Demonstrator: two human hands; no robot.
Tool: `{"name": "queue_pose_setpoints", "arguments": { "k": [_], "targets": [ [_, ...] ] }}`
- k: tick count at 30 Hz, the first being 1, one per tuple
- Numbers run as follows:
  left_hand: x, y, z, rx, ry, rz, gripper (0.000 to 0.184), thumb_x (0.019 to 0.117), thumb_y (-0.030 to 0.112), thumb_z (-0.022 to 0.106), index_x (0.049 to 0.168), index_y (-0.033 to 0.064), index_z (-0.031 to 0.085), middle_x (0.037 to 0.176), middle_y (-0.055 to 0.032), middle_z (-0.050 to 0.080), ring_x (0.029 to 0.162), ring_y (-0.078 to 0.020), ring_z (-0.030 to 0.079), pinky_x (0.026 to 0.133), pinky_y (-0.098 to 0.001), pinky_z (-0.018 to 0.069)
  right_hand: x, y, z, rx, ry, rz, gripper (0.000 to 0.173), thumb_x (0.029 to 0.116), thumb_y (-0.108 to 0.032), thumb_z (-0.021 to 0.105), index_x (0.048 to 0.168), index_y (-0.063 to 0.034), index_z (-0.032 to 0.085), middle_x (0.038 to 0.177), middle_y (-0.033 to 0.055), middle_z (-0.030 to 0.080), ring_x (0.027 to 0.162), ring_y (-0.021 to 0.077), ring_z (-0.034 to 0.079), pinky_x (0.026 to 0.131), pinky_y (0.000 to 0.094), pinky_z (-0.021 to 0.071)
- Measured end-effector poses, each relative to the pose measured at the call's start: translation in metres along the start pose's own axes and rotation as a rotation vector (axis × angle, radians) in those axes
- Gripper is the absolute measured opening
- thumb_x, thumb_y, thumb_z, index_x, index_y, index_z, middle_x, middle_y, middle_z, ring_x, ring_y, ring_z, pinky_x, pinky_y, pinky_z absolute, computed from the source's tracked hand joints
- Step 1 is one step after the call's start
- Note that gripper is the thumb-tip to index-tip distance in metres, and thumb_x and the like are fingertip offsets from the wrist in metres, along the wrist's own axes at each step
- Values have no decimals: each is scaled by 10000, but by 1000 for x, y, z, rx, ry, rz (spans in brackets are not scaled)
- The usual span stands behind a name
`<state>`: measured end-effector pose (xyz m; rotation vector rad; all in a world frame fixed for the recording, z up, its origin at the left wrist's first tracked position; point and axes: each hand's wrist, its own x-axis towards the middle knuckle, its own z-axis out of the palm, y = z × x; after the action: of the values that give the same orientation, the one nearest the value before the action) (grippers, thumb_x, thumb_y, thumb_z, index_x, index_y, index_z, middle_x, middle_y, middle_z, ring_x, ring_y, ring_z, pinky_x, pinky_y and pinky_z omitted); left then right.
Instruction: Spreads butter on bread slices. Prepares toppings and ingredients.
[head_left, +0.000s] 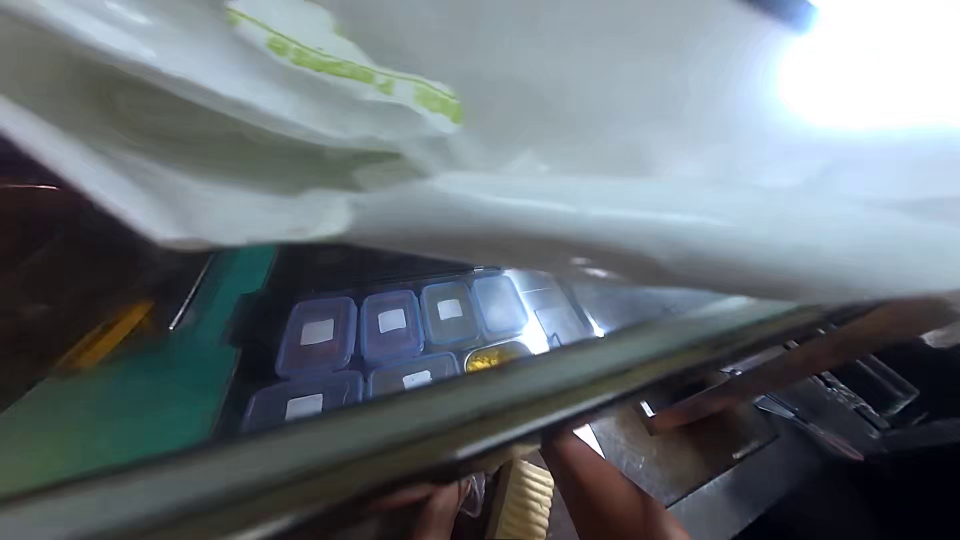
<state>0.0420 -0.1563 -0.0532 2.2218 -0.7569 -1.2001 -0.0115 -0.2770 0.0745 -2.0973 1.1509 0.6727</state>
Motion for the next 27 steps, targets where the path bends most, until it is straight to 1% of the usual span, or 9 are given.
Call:
{"name": "queue_pose_setpoints", "arguments": {
  "k": [4,6,8,12,14,18,21,23,27],
  "targets": [
    [-2,4,-10,400,-191,10,422,1057,167,503,1449,14,532,1475,-235,530,1379,-387,498,1136,-528,404,-40,-56,-10,415,55,321,353,1043,-85,463,1310,115,580,1374,237,608,1289,300,586,1094,449,427],
    [-4,7,-11,429,-220,5,393,1048,152,516,1409,6,568,1442,-237,557,1359,-393,514,1121,-532,415,-7,-25,23,723,171,332,252,997,-54,543,1186,94,617,1150,209,644,1035,259,625,911,425,498],
    [-8,13,-11,343,-180,13,398,1062,181,498,1420,19,560,1454,-224,549,1381,-373,495,1148,-520,391,31,10,58,1206,288,281,50,963,-16,570,984,28,580,836,116,535,696,187,509,618,358,458],
    [-10,3,1,-97,-6,28,454,1109,353,406,1445,89,561,1477,-143,557,1398,-263,498,1176,-456,386,29,44,91,1939,178,154,134,1033,-162,520,922,-96,555,629,12,507,428,71,398,379,216,343],
    [-24,-8,7,-295,48,40,491,1091,447,429,1419,122,596,1432,-110,601,1355,-231,543,1151,-467,433,7,59,96,1949,91,88,137,1050,-205,488,1015,-102,572,649,11,523,431,64,412,376,201,336],
    [-109,-9,18,121,116,167,507,994,438,602,1408,147,614,1372,-93,649,1268,-254,615,1106,-481,466,-60,93,113,1893,-91,-217,282,1088,-229,422,1317,-103,526,869,76,612,561,111,538,475,243,464],
    [-158,-18,57,488,78,181,1000,769,641,754,1608,285,343,1698,-100,220,1344,-345,546,968,-530,562,-105,119,127,1789,-51,-313,301,1096,-226,373,1319,-78,512,947,116,660,604,134,572,528,274,494],
    [-165,-15,68,555,54,154,1112,761,570,784,1653,264,193,1714,-146,114,1385,-391,497,973,-545,557,-135,135,132,1648,122,-255,331,1083,-208,382,1346,-66,524,882,89,663,533,106,512,480,261,443],
    [-160,-27,51,-19,27,113,949,799,193,816,1597,93,313,1491,-177,526,1317,-297,567,1092,-484,482,-178,180,161,1193,480,-236,320,1069,-185,474,1317,-59,633,826,28,661,565,83,517,529,265,459]
  ]
}}
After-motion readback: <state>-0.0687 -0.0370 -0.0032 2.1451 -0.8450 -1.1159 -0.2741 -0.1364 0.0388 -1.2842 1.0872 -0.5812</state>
